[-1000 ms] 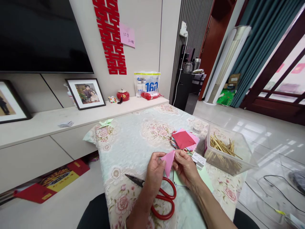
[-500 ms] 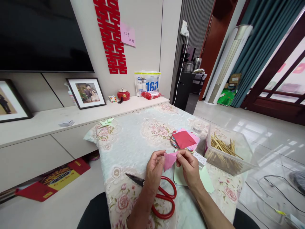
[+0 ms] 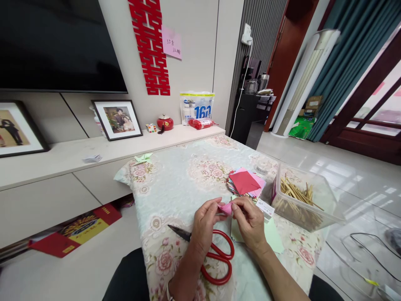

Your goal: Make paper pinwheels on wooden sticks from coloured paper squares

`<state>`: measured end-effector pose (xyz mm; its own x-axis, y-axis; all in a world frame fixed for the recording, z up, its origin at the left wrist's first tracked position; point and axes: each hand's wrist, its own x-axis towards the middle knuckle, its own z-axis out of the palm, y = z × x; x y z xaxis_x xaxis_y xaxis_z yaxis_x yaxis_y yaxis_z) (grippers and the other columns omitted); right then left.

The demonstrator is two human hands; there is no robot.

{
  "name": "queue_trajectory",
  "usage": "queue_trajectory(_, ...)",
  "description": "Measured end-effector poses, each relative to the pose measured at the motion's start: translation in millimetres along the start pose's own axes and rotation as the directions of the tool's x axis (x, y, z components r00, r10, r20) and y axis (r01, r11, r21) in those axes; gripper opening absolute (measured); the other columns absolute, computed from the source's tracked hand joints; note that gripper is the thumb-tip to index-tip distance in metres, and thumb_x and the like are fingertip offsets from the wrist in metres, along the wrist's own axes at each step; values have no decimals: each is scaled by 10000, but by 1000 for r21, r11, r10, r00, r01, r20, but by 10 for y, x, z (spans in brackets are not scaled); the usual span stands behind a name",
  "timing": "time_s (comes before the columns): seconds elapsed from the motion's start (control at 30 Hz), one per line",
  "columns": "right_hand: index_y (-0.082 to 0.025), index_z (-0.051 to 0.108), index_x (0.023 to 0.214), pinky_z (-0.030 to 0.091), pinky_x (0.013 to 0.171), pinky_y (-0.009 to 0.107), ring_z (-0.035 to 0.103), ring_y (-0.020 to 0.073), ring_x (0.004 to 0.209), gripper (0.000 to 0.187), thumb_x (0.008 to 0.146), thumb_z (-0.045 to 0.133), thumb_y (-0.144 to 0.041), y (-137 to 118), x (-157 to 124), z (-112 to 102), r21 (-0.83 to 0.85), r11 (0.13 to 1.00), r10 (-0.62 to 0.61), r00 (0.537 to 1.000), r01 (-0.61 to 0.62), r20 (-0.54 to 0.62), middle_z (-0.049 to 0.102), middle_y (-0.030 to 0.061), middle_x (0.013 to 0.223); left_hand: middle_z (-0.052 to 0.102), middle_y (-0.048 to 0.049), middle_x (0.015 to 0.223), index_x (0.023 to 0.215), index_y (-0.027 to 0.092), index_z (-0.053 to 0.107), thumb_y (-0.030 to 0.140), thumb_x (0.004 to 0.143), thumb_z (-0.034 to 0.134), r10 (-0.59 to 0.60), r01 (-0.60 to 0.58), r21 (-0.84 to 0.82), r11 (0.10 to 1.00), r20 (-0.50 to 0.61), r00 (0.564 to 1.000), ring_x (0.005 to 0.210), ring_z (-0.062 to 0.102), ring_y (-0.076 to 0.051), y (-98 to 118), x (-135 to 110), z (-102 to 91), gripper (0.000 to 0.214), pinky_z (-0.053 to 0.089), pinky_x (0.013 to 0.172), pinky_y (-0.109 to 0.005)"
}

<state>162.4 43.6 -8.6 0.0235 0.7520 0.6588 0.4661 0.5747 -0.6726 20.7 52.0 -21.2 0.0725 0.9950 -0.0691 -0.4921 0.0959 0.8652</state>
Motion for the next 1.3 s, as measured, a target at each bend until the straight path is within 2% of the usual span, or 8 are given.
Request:
queue_trajectory(0.33, -228, 676, 924, 464, 634, 275, 618, 147, 662, 112, 956, 569, -218, 29, -16, 20, 71, 996, 52, 998, -55, 43, 669, 4, 796, 765, -112, 920, 953, 128, 765, 296, 771, 735, -3, 1, -150, 989, -14, 1000, 880, 695, -215, -19, 10, 16, 249, 560, 819, -317)
queue_trajectory(0.6, -246, 698, 1049, 497, 603, 282, 612, 143, 615, 212, 986, 509, -318, 29, -32, 3, 354, 903, 207, 969, -243, 137, 718, 27, 875, 762, -105, 888, 910, 123, 744, 273, 749, 761, 6, -11, -228, 974, -24, 1000, 785, 699, -188, 18, 17, 31, 221, 561, 742, -297)
queue_trajectory(0.7, -241, 700, 1044, 490, 592, 286, 595, 144, 611, 188, 956, 558, -327, 63, -47, 17, 314, 910, 246, 962, -272, 120, 703, 34, 894, 760, -110, 888, 903, 113, 737, 248, 721, 781, -23, 12, -254, 967, -40, 999, 767, 690, -179, 39, 23, 25, 231, 552, 700, -283)
queue_trajectory(0.8, -233, 701, 1044, 476, 582, 288, 576, 146, 624, 195, 923, 599, -346, 117, -43, 35, 213, 934, 287, 957, -287, 29, 667, 40, 923, 760, -107, 901, 936, 112, 729, 225, 698, 801, -39, 24, -261, 965, -51, 998, 769, 682, -164, 55, 20, 25, 274, 540, 695, -265)
queue_trajectory(0.97, -203, 672, 1115, 499, 640, 311, 606, 186, 716, 327, 914, 577, -444, 130, -1, 37, 204, 894, 412, 911, -399, -23, 678, 62, 935, 753, -90, 923, 959, 130, 716, 209, 658, 827, 13, -25, -208, 978, -59, 998, 805, 682, -166, 35, 27, 14, 331, 540, 727, -271)
queue_trajectory(1.07, -194, 688, 1106, 501, 647, 299, 625, 208, 792, 376, 891, 595, -489, 91, 18, 37, 279, 847, 462, 886, -452, 33, 696, 64, 913, 747, -93, 965, 1022, 145, 703, 235, 704, 802, 86, -87, -127, 988, -16, 996, 844, 681, -171, 6, 38, -6, 345, 539, 757, -282)
queue_trajectory(1.23, -197, 710, 1007, 482, 590, 272, 608, 172, 664, 368, 744, 777, -444, 112, 24, 76, 488, 699, 519, 841, -522, 156, 696, 20, 768, 748, -89, 973, 1026, 161, 692, 209, 693, 793, 130, -131, 33, 991, 34, 991, 885, 683, -181, 18, 24, -5, 352, 532, 824, -298)
queue_trajectory(1.3, -196, 722, 937, 475, 591, 273, 604, 167, 650, 328, 707, 811, -413, 146, 23, 88, 504, 689, 526, 838, -521, 146, 704, 19, 760, 746, -89, 961, 1009, 163, 692, 203, 686, 788, 126, -129, 72, 989, 44, 991, 873, 682, -187, 38, 11, 8, 340, 532, 831, -309)
